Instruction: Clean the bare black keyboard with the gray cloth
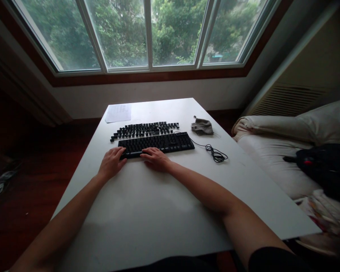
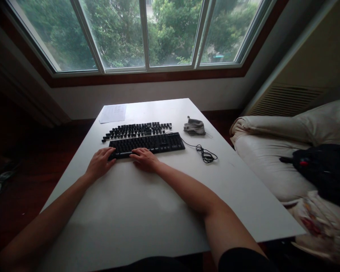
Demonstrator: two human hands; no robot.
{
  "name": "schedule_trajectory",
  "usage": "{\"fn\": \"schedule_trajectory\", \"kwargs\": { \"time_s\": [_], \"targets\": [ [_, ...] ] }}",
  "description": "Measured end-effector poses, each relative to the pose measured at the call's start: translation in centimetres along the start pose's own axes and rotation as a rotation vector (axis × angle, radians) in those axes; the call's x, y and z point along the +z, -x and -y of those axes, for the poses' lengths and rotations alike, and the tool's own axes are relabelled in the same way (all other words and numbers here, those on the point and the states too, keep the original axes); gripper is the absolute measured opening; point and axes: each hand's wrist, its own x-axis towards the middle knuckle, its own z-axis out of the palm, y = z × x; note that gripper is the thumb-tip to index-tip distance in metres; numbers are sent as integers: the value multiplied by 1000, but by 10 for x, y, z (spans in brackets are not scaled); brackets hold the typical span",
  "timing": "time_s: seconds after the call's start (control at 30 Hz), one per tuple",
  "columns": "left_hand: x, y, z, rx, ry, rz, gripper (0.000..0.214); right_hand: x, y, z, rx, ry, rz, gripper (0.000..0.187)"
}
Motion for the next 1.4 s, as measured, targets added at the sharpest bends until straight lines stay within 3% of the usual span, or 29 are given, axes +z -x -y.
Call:
{"fn": "schedule_trajectory", "kwargs": {
  "time_s": [0.3, 0.83, 1.03, 1.13, 1.23, 1.4],
  "targets": [
    [22, 4, -6, -3, -120, 64, 77, -1, -1, 1, -1, -4, 4, 41],
    [23, 2, -14, -77, -172, 189, 85, -4, -1, 7, -13, 12, 2, 40],
    [25, 2, -12, -63, -90, 78, 74, -6, 0, 8, 1, 4, 3, 41],
    [20, -10, 1, -103, -3, -56, 61, -7, 0, 6, 1, -1, 5, 41],
    [13, -29, 27, -202, 59, -193, 46, -6, 0, 5, 6, -11, 5, 41],
    [9, -52, 74, -346, 19, -211, 33, -7, -1, 5, 2, -27, 3, 42]
  ]
}}
